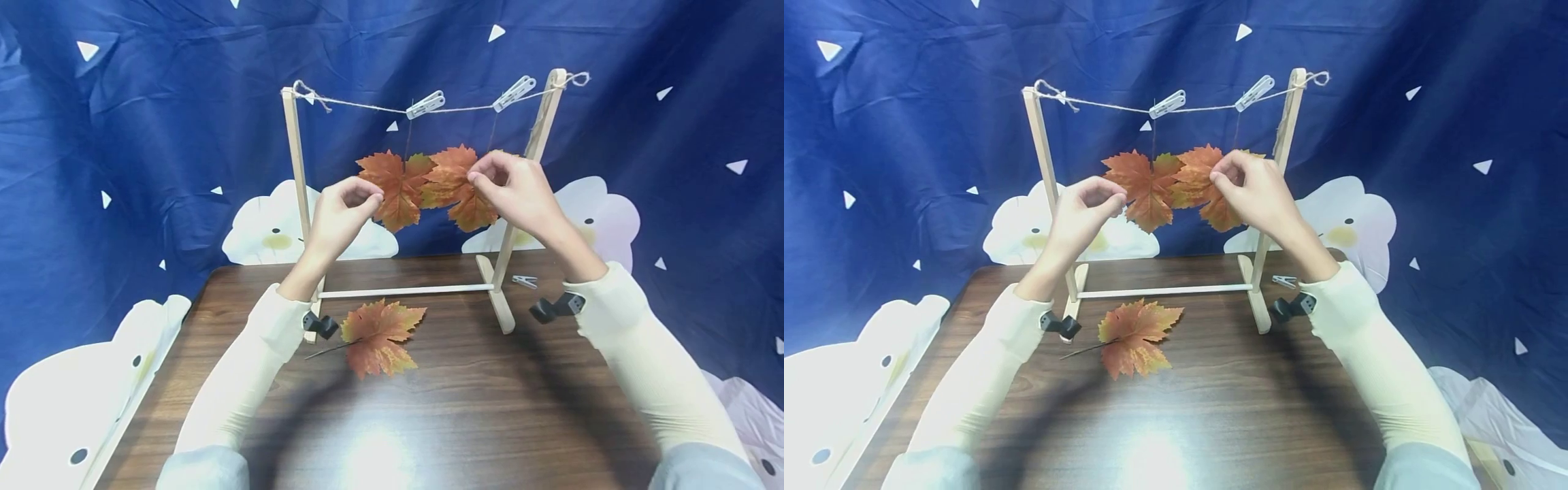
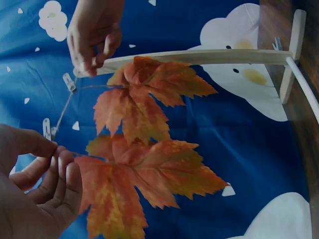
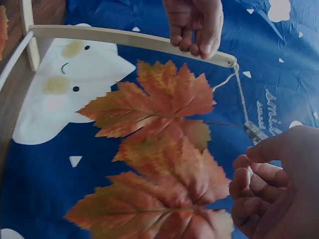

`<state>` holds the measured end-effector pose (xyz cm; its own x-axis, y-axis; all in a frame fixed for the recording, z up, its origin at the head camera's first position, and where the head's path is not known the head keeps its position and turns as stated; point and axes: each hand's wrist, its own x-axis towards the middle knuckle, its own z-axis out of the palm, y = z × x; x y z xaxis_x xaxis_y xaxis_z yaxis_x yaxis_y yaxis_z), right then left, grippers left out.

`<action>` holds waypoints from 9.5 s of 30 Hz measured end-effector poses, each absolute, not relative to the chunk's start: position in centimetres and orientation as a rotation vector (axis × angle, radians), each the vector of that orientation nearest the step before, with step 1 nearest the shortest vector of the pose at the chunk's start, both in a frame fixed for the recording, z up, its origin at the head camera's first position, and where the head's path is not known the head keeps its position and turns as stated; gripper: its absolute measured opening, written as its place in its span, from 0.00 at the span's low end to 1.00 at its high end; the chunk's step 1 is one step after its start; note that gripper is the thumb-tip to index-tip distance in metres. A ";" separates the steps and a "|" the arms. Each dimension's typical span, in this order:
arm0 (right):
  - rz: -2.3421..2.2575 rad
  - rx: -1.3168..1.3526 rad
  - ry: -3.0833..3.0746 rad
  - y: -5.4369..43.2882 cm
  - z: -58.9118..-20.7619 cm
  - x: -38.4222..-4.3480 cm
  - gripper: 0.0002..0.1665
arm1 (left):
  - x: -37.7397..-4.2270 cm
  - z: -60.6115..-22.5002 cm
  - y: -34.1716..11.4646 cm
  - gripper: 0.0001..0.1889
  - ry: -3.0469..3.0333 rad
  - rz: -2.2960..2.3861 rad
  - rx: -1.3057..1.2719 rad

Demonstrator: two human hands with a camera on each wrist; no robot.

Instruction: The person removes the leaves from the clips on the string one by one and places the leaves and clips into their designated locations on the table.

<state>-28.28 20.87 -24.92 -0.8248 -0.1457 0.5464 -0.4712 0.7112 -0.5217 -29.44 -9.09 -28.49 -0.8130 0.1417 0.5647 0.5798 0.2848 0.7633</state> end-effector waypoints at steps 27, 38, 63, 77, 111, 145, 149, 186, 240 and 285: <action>0.956 0.411 -2.603 16.8 -16.1 -31.2 0.33 | -32.7 -21.5 -4.4 0.11 -2.219 -1.551 -0.481; 0.916 0.437 -2.734 15.8 -15.1 -32.3 0.39 | -34.5 -20.3 -3.3 0.15 -2.378 -1.501 -0.359; 1.012 0.384 -2.542 15.0 -16.0 -33.7 0.24 | -35.3 -20.7 -2.5 0.09 -2.343 -1.338 -0.384; 1.097 0.350 -2.369 14.6 -16.1 -33.9 0.17 | -34.8 -20.8 -2.7 0.08 -2.322 -1.438 -0.416; 1.405 0.358 -2.254 18.2 -16.2 -32.2 0.24 | -33.2 -20.3 -5.3 0.08 -2.295 -1.397 -0.392; 1.506 0.424 -2.167 22.2 -19.6 -29.7 0.20 | -30.5 -21.1 -10.5 0.06 -2.149 -1.587 -0.623; 1.522 0.409 -2.160 22.7 -20.1 -29.6 0.19 | -30.3 -21.3 -11.1 0.04 -2.124 -1.634 -0.637; 1.348 0.242 -2.375 28.6 -26.8 -28.2 0.22 | -28.7 -26.1 -15.5 0.04 -2.102 -1.812 -0.670; 1.220 0.190 -2.617 35.6 -39.4 -28.2 0.22 | -27.7 -40.2 -18.7 0.06 -1.767 -2.263 -0.511; 1.338 0.031 -2.880 36.8 -49.2 -30.0 0.28 | -26.1 -50.7 -18.7 0.10 -1.886 -2.380 -0.081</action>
